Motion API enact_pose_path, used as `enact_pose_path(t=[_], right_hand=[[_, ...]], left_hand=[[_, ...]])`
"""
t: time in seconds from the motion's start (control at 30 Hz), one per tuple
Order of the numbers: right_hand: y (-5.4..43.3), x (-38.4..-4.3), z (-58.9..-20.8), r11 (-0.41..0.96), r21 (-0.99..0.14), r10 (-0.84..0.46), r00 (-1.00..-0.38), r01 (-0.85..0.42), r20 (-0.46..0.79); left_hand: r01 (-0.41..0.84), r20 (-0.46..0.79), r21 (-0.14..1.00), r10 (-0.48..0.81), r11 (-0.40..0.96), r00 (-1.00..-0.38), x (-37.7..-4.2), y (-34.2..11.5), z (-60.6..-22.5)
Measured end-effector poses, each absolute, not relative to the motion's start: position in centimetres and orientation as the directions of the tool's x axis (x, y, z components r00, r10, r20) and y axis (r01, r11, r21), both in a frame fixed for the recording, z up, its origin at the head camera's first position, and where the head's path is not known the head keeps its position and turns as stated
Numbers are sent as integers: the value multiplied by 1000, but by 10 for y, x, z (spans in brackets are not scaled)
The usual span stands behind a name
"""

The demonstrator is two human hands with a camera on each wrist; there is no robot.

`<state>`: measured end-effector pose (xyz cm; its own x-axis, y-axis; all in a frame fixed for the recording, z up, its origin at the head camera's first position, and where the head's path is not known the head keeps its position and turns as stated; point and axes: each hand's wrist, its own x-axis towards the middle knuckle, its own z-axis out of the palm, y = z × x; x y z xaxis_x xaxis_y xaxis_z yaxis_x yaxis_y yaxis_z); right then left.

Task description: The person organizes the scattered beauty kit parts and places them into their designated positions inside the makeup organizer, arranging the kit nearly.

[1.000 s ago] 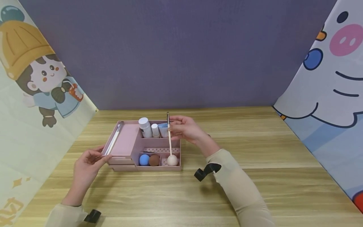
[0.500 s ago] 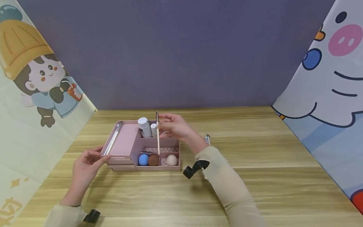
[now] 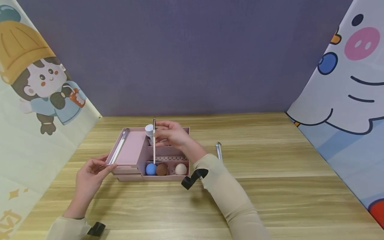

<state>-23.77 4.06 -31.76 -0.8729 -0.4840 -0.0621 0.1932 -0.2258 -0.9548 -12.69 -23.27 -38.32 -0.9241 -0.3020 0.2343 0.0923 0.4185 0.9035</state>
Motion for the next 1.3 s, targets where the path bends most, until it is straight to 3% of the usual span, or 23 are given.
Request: enact_pose_path(t=[0.73,1.3], right_hand=[[-7,-243,-320,-269,-923,-472,-873,274,-122],[-39,-242,-323,-276,-930,-451,-887,244,-99]], left_hand=[[92,235,902,-303,422,-924,-126,-232,-380],[96,235,908,-306,408,-923,-126,-233,-382]])
